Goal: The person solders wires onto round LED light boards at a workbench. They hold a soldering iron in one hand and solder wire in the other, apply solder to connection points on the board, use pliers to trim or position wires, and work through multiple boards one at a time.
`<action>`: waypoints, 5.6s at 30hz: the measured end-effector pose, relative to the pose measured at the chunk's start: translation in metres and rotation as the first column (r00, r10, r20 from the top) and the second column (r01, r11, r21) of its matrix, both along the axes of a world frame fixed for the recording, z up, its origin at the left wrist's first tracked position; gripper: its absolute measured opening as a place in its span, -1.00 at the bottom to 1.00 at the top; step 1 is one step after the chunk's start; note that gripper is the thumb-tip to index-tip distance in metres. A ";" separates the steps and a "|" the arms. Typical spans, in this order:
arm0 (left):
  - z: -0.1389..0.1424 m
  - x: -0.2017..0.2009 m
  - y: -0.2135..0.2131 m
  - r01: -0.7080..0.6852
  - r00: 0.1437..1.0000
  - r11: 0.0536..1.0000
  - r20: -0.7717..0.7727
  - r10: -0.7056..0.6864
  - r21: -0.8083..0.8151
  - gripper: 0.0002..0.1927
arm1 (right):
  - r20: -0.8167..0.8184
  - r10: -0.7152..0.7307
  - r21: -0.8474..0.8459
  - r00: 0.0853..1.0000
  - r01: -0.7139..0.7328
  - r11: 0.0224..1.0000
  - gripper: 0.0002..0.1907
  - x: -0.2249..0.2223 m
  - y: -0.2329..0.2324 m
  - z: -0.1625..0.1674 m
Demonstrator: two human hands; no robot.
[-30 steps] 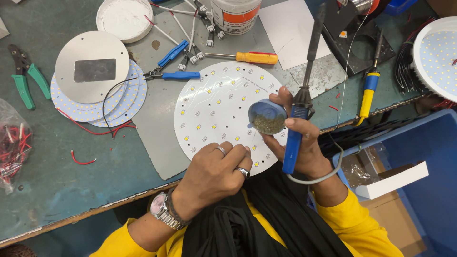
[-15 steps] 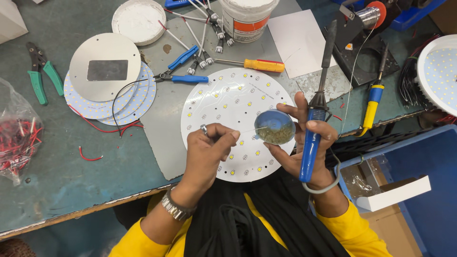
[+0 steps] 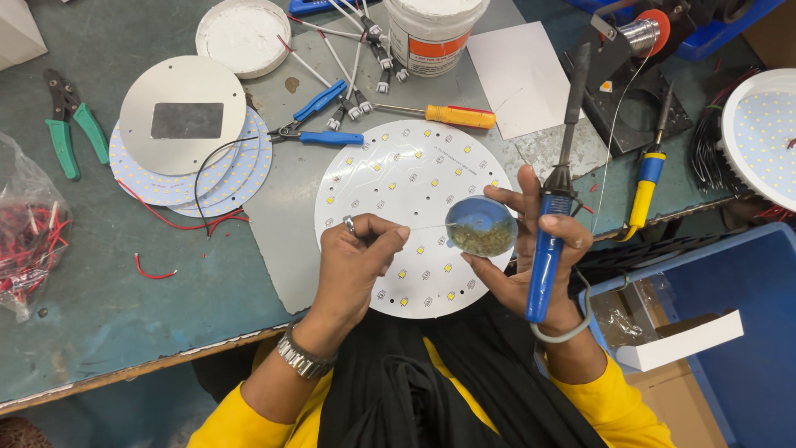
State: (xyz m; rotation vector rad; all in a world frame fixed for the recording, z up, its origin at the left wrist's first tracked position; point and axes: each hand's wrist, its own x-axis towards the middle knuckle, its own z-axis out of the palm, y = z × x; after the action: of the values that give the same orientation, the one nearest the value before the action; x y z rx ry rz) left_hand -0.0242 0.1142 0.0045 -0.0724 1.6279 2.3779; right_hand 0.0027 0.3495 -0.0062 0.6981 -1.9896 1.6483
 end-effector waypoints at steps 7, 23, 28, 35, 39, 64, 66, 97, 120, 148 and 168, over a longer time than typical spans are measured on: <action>0.003 0.005 -0.004 -0.014 0.994 0.997 -0.109 0.005 -0.077 -0.91 | 0.004 -0.002 0.016 1.000 0.002 1.000 -0.02 -0.002 0.003 -0.001; 0.022 0.015 -0.020 -0.311 0.595 0.806 -0.765 -0.247 -0.503 -0.88 | 0.068 0.049 -0.064 0.996 -0.045 0.997 -0.02 -0.002 0.000 0.005; 0.023 0.019 -0.026 -0.365 0.522 0.785 -0.808 -0.274 -0.501 -0.86 | 0.062 0.027 -0.038 0.998 -0.024 0.999 -0.01 -0.002 0.002 0.004; 0.033 0.024 -0.025 -0.459 0.426 0.727 -0.845 -0.324 -0.511 -0.83 | 0.071 0.033 -0.026 0.997 -0.031 0.999 -0.03 0.001 0.002 0.005; 0.038 0.020 -0.021 -0.519 0.325 0.650 -0.831 -0.451 -0.555 -0.80 | 0.089 0.075 -0.013 0.993 -0.074 0.997 -0.03 0.002 -0.001 0.005; -0.011 0.073 -0.059 -0.534 0.570 0.589 -0.773 -0.279 -0.606 -0.82 | 0.086 -0.444 0.252 0.892 0.412 0.876 -0.07 -0.018 0.075 -0.039; -0.014 0.075 -0.066 -0.547 0.603 0.564 -0.759 -0.246 -0.618 -0.83 | 0.019 -0.481 0.336 0.877 0.447 0.829 -0.09 -0.015 0.072 -0.037; -0.018 -0.043 -0.117 -0.387 0.620 0.652 -0.707 -0.339 -0.652 -0.89 | 0.323 0.032 -0.624 0.946 0.187 0.759 -0.57 -0.050 0.082 -0.016; -0.014 -0.024 -0.115 -0.442 0.676 0.631 -0.699 -0.233 -0.638 -0.90 | 0.097 -0.537 -0.265 0.838 0.541 0.798 -0.86 -0.069 0.080 0.041; -0.009 -0.033 -0.104 -0.400 0.735 0.596 -0.632 -0.246 -0.697 -0.84 | 0.187 -0.588 0.180 0.787 0.561 0.808 -0.94 -0.074 0.096 0.040; -0.022 -0.029 -0.112 -0.393 0.732 0.597 -0.631 -0.257 -0.700 -0.84 | 0.192 -0.563 0.239 0.804 0.518 0.821 -0.91 -0.082 0.093 0.044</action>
State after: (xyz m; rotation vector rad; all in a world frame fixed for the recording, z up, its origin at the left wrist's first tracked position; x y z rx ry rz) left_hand -0.0537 0.0020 -0.0174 0.6793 3.0104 1.4958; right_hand -0.0792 0.4429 0.0377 -0.0624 -2.2555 1.2638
